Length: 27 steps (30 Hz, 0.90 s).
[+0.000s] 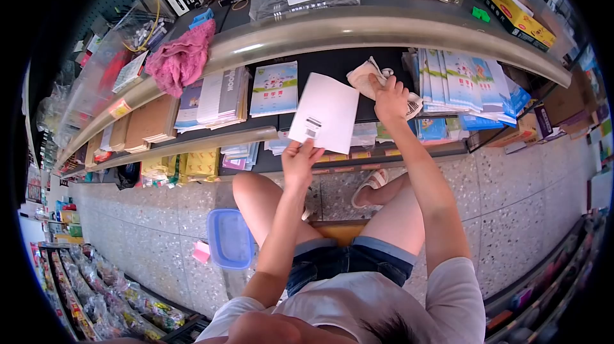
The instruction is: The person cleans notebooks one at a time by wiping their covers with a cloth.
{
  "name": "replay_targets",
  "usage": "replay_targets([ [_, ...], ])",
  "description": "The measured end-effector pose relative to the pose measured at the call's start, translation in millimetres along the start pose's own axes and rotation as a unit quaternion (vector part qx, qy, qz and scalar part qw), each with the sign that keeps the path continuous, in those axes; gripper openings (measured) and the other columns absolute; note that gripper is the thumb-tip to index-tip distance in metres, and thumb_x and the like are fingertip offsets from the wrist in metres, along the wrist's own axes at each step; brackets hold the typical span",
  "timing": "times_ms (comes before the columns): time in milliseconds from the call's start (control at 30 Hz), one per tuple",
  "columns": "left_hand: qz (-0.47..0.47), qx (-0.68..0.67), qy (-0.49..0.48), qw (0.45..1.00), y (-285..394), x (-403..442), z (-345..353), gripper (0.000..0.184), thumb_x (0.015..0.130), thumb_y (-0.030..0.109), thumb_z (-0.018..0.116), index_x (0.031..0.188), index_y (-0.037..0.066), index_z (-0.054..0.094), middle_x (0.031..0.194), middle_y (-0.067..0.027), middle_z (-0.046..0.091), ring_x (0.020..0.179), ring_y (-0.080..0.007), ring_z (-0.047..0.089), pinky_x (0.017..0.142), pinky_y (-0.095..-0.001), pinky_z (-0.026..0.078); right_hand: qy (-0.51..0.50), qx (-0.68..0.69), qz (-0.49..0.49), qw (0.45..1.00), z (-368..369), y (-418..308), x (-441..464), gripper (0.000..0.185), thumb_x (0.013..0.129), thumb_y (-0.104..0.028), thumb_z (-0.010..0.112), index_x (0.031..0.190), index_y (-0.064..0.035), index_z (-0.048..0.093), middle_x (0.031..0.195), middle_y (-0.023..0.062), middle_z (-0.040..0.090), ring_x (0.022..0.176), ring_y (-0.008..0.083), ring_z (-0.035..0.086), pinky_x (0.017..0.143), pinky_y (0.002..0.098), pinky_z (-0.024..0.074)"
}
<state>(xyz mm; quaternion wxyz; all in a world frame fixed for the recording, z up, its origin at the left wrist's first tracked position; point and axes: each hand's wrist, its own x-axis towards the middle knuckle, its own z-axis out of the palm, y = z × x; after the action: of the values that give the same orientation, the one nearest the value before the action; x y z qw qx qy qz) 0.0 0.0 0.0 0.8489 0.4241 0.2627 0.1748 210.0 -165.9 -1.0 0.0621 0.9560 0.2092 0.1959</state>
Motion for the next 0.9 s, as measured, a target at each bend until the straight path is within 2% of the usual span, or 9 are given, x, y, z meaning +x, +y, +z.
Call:
replay_targets([
  [233,0.208,0.156,0.070,0.963,93.2,-21.2,-37.5,0.021,0.094,0.011,0.057,0.109,-0.003,0.063,0.089,-0.0064,0.068,0.076,-0.0126,0.066,0.064,-0.0253,0.055,-0.020,0.037,-0.002,0.999,-19.5,-0.7,-4.7,0.072,0.073,-0.004,0.061,0.137,-0.0309,0.046,0.105,0.0133,0.049,0.092,0.0312,0.053,0.077,0.0434,0.0446],
  [300,0.317,0.434,0.146,0.830,116.2,-15.2,-64.2,0.025,0.094,0.008,0.055,0.116,-0.001,0.062,0.077,-0.0086,0.068,0.059,-0.0118,0.062,0.062,-0.0267,0.055,-0.014,0.037,-0.002,0.999,-16.7,-0.4,-5.6,0.072,0.072,-0.004,0.061,0.137,-0.0307,0.046,0.105,0.0132,0.049,0.092,0.0310,0.053,0.076,0.0432,0.0445],
  [367,0.398,0.590,0.176,0.680,149.5,-19.3,-67.0,0.031,0.092,0.004,0.052,0.122,0.005,0.060,0.073,-0.0151,0.067,0.055,-0.0226,0.064,0.061,-0.0313,0.055,-0.001,0.035,-0.003,0.999,-11.6,-0.1,-6.8,0.072,0.072,-0.004,0.061,0.137,-0.0305,0.046,0.104,0.0130,0.050,0.091,0.0307,0.053,0.076,0.0430,0.0443],
  [400,0.399,0.638,0.175,0.635,160.1,-13.5,-76.3,0.041,0.087,-0.001,0.050,0.125,0.011,0.058,0.088,-0.0201,0.068,0.067,-0.0329,0.066,0.065,-0.0364,0.055,0.004,0.033,-0.002,0.999,-10.6,-0.5,-6.7,0.072,0.072,-0.003,0.061,0.137,-0.0304,0.046,0.104,0.0130,0.050,0.091,0.0306,0.053,0.076,0.0430,0.0441],
  [500,0.546,0.660,0.157,0.491,181.0,28.4,-107.7,0.045,0.085,-0.004,0.049,0.127,0.010,0.056,0.106,-0.0205,0.065,0.083,-0.0363,0.066,0.069,-0.0408,0.055,0.011,0.026,0.000,1.000,-8.4,-2.0,-9.0,0.071,0.072,-0.003,0.061,0.137,-0.0303,0.046,0.104,0.0130,0.049,0.091,0.0304,0.053,0.075,0.0427,0.0439],
  [633,0.431,0.739,0.157,0.493,189.6,57.9,-124.3,0.046,0.081,-0.006,0.051,0.124,0.007,0.056,0.116,-0.0196,0.062,0.100,-0.0356,0.063,0.078,-0.0414,0.054,-0.021,0.031,-0.004,0.999,-13.2,-1.9,-5.6,0.074,0.072,-0.006,0.063,0.140,-0.0301,0.042,0.106,0.0140,0.049,0.092,0.0315,0.053,0.078,0.0438,0.0444],
  [733,0.490,0.737,0.141,0.444,181.5,73.7,-127.2,0.041,0.083,-0.004,0.051,0.121,0.006,0.058,0.113,-0.0171,0.064,0.092,-0.0335,0.066,0.073,-0.0402,0.055,-0.100,0.088,0.021,0.991,-23.9,4.6,3.7,0.081,0.073,-0.013,0.067,0.144,-0.0296,0.033,0.115,0.0161,0.048,0.101,0.0351,0.053,0.085,0.0458,0.0443],
  [867,0.483,0.730,0.118,0.470,174.1,65.4,-107.0,0.040,0.082,-0.004,0.049,0.121,0.003,0.057,0.115,-0.0199,0.062,0.109,-0.0340,0.060,0.086,-0.0397,0.053,-0.194,0.248,0.099,0.944,-24.5,-2.0,20.1,0.091,0.072,-0.027,0.072,0.147,-0.0301,0.021,0.134,0.0216,0.040,0.122,0.0422,0.043,0.098,0.0515,0.0383],
  [900,0.490,0.729,0.116,0.464,174.6,66.7,-104.2,0.040,0.082,-0.005,0.050,0.121,0.004,0.057,0.115,-0.0199,0.062,0.109,-0.0340,0.060,0.086,-0.0397,0.053,-0.173,0.178,0.084,0.965,-26.4,-8.3,19.8,0.090,0.072,-0.031,0.073,0.147,-0.0273,0.023,0.136,0.0226,0.038,0.125,0.0418,0.039,0.099,0.0529,0.0365],
])
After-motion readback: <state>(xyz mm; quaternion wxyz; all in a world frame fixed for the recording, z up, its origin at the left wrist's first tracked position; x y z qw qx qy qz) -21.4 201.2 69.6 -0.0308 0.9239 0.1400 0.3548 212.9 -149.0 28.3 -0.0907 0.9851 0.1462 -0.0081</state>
